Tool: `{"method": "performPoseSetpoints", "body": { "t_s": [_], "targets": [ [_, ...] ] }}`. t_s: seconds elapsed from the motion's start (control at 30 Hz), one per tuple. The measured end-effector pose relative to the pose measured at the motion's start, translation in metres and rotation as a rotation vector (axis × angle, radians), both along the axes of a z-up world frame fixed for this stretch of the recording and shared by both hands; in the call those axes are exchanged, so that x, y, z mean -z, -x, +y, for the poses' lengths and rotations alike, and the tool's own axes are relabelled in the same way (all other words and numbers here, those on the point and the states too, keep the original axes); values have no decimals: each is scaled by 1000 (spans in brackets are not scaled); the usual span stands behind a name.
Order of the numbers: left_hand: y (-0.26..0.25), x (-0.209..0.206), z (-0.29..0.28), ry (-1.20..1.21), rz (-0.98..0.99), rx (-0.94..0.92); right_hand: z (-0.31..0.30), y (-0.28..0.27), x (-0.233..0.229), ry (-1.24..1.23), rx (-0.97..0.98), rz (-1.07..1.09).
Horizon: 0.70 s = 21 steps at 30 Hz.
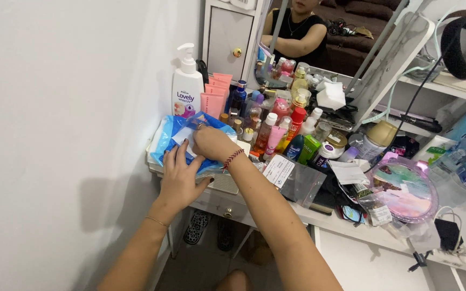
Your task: The person cleans a white drawer by wiping its interior with a tissue. They remove small items such as hair ties and a plastic bag, place them on the vanity, and continue wiping the drawer surface. The drawer remains open throughout the clip.
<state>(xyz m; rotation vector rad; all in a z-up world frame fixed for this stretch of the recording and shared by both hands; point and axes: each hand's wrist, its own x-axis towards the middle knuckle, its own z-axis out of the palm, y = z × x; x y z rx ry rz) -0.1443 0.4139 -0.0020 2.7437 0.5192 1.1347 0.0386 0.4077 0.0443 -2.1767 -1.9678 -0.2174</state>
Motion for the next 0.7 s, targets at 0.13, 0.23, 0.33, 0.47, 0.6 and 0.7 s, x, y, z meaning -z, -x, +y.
{"method": "performPoseSetpoints", "body": {
  "t_s": [0.13, 0.23, 0.33, 0.47, 0.6, 0.7],
  "targets": [
    [2, -14, -1, 26, 57, -2, -8, -2, -15, -39, -62, 45],
    [4, -19, 0, 10, 37, 7, -17, -2, -33, -82, -115, 180],
    [5, -20, -3, 22, -6, 18, -26, 0, -48, -141, -107, 289],
    [10, -34, -13, -10, -91, 21, -33, 6, -66, -284, -132, 305],
    [12, -41, -18, 1, -86, 22, -31, -6, -67, -544, -103, 329],
    [11, -38, -15, -12, -67, 15, -32, -15, -66, -740, -92, 468]
  ]
}}
